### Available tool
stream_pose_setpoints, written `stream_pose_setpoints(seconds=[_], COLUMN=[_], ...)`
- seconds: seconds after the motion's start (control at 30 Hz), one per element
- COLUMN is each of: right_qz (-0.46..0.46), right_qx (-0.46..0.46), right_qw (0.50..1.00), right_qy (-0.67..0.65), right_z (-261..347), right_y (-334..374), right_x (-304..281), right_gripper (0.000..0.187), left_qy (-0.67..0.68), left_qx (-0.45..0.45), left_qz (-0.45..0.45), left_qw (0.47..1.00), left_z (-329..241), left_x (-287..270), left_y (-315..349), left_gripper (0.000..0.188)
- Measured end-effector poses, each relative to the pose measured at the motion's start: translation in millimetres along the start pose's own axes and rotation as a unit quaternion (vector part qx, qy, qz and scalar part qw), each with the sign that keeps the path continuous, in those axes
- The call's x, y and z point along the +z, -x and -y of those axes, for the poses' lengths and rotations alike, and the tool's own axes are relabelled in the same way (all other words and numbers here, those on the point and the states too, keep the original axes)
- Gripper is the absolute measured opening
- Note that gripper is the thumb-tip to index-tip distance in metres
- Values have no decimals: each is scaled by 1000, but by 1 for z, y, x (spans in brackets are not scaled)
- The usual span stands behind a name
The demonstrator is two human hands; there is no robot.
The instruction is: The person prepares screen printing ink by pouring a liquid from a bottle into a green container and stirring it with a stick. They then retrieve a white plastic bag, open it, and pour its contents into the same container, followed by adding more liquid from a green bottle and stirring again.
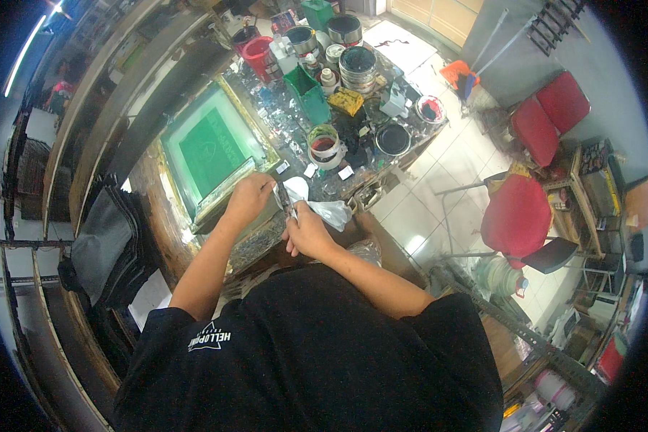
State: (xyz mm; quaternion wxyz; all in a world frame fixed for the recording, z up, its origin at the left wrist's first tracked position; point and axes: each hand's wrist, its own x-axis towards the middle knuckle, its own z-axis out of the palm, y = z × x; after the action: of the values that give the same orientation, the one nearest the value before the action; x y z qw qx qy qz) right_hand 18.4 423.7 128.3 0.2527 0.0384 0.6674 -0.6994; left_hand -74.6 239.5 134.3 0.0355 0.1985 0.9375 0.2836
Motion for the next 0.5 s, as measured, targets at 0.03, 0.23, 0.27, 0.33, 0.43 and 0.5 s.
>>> stream_pose_setpoints(seconds=[0.03, 0.23, 0.27, 0.33, 0.43, 0.5], right_qz=[-2, -10, -11, -14, -15, -10], right_qx=[-1, -4, -5, -5, 2, 18], right_qw=[1000, 999, 999, 999, 999, 999], right_qy=[4, 40, 44, 46, 39, 27], right_z=[0, 2, 2, 2, 4, 4], right_y=[0, -2, -6, -10, -10, -6], right_x=[0, 5, 6, 7, 9, 10], right_gripper=[24, 23, 23, 23, 23, 24], left_qy=[-4, -47, -50, -57, -38, -37], left_qx=[1, 36, 38, 41, 33, 15], left_qz=[1, 0, 0, -1, -6, 3], left_qw=[1000, 998, 998, 998, 999, 999], left_z=[-2, 5, 4, 3, 4, 0], left_x=[0, 6, 6, 6, 6, 2], left_y=[0, 5, 4, 4, 4, 3], left_gripper=[17, 16, 16, 16, 17, 18])
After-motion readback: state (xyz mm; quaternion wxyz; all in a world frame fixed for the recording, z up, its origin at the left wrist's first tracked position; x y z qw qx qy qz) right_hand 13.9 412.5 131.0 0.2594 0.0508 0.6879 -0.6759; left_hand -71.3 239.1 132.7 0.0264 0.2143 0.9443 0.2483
